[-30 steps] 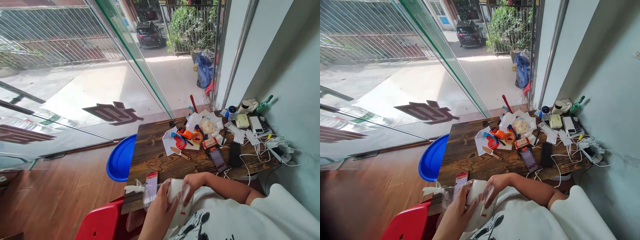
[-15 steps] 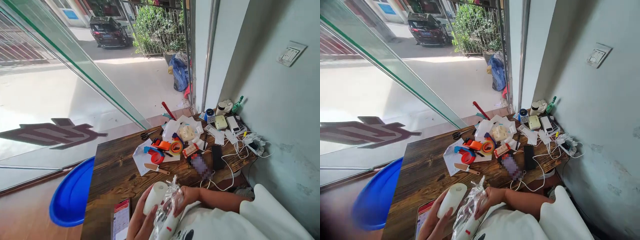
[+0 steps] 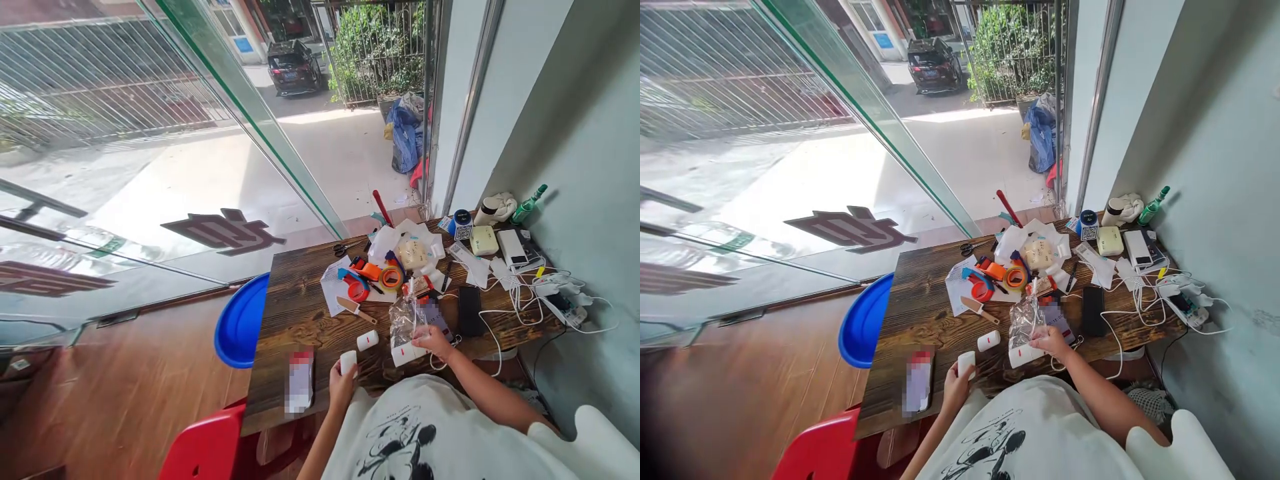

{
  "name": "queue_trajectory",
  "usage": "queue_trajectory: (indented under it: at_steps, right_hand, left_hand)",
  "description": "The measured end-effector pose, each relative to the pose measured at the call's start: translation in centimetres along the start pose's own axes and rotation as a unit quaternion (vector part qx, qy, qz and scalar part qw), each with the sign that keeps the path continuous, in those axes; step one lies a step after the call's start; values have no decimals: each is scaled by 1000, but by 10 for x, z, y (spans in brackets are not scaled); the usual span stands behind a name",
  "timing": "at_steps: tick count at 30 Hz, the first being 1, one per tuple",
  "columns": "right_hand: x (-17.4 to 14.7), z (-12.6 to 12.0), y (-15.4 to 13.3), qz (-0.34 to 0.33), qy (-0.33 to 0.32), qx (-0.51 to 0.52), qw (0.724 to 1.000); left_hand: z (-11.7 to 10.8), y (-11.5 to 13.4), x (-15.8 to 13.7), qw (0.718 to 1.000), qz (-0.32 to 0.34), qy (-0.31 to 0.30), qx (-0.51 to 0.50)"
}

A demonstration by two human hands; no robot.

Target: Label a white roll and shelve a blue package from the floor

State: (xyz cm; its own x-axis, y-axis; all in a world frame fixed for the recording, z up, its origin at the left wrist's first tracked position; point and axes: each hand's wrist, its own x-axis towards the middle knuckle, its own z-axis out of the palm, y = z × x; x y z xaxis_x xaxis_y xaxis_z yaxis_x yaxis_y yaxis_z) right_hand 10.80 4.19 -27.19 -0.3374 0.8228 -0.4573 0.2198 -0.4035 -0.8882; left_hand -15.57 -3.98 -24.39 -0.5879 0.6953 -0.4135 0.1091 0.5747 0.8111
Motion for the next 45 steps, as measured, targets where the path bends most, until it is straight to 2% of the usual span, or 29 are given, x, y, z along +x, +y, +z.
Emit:
queue_trajectory:
  at_steps: [4,6,10,14,18,21,24,26,29,32,36,38,40,42,45]
  right_hand:
    - [1,23,-9,11,65,-158,985]
    - [6,35,-17,12,73,-226,971]
    - [19,46,-30,22,41,-309,950]
    - [26,35,-29,39,0,-327,944]
    - [26,24,-16,46,-21,-279,959]
    - [22,25,-3,54,-16,-213,975]
    - [18,30,8,66,-36,-130,989]
    - [15,32,11,69,-81,-65,992]
    - [11,33,7,51,-150,26,987]
    - [6,30,-3,17,-164,85,983]
    - [-4,21,-18,-18,-128,125,984]
    - [-10,14,-22,-23,-96,129,987]
    - [-14,0,-26,-19,-48,124,991]
    - [-18,-25,-31,-21,30,107,994]
    - [-24,-94,-46,-51,204,56,976]
  left_hand:
    - [7,4,6,990,48,-23,132]
    - [13,12,13,977,94,-42,185]
    - [31,30,29,944,163,-121,260]
    - [44,35,44,931,133,-151,305]
    - [37,31,47,946,93,-138,278]
    - [25,27,38,969,67,-126,203]
    - [19,29,20,980,62,-148,121]
    - [20,36,8,975,74,-192,88]
    - [28,58,-4,950,104,-280,88]
    - [40,87,-7,920,140,-343,129]
    - [55,123,-6,885,206,-386,163]
    - [60,136,-9,876,233,-392,158]
    - [63,145,-15,884,240,-379,132]
    - [64,152,-23,907,219,-350,86]
    - [64,156,-34,945,138,-297,27]
